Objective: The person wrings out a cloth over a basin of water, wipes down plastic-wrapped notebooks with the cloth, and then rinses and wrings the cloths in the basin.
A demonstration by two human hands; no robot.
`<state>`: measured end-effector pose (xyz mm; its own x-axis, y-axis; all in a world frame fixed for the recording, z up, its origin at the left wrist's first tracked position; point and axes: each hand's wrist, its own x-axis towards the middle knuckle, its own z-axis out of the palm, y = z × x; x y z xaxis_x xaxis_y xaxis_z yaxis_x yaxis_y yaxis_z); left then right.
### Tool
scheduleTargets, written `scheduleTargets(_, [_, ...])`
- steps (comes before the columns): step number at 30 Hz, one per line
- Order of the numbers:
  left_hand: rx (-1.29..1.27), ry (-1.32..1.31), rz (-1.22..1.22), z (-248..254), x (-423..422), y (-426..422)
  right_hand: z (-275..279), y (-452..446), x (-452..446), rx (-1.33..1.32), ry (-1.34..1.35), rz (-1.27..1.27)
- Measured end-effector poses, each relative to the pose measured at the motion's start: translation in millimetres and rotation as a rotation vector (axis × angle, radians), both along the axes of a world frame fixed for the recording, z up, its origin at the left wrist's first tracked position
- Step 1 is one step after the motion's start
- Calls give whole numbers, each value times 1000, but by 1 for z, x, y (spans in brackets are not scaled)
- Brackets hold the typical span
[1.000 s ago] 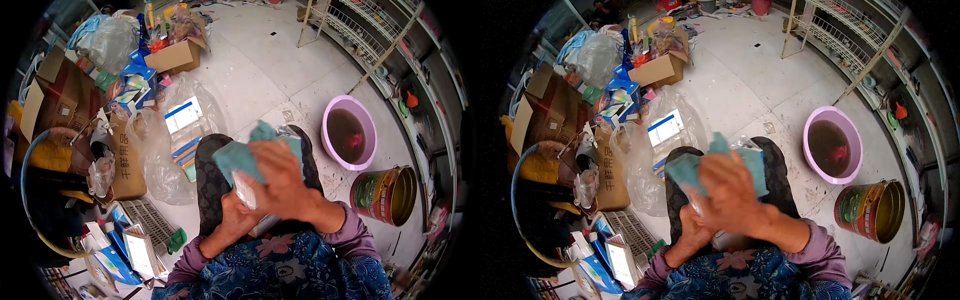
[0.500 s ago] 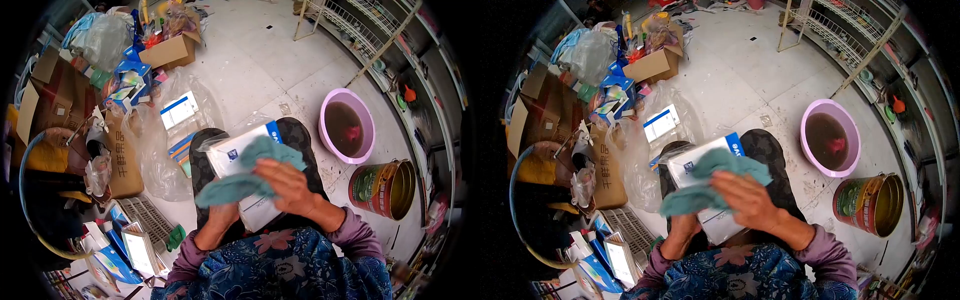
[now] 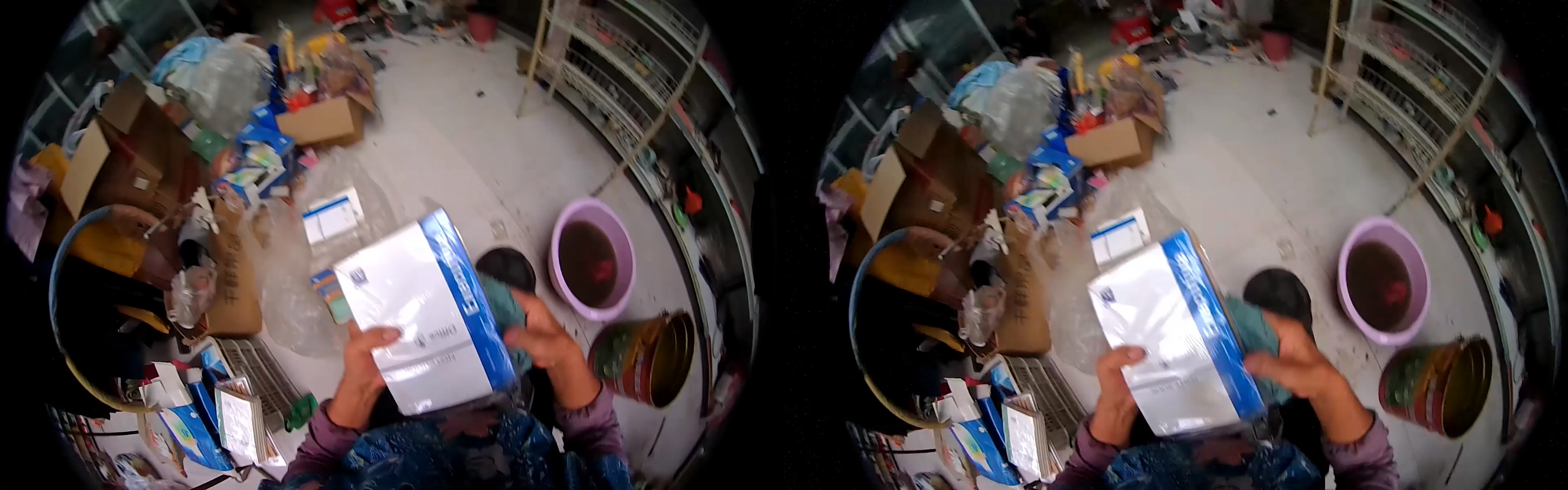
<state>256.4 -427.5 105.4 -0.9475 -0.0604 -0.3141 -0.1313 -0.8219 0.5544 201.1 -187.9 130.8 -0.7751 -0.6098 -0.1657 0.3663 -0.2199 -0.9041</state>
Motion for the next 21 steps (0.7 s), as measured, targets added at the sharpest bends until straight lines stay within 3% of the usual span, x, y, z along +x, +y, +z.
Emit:
scheduleTargets(5, [18,78,-57,13,-3,-5,12,-14,2,-36,-63,69])
scheduleTargets(13, [-17,49,-209,27,-23,0,34,-17,8,-9,-92,-194])
scheduleTargets(17, [-220,52,-214,24,-30,4,47,-15,0,58,101,-305])
scheduleTargets(19, [-499,150,70,18,-25,11,60,-16,-4,294,404,-409])
scheduleTargets(20, [-413,168,-8,28,-20,13,59,-18,-9,475,648,-469])
scheduleTargets(21, [-484,201,-16,30,-16,19,58,-22,-12,474,648,-467])
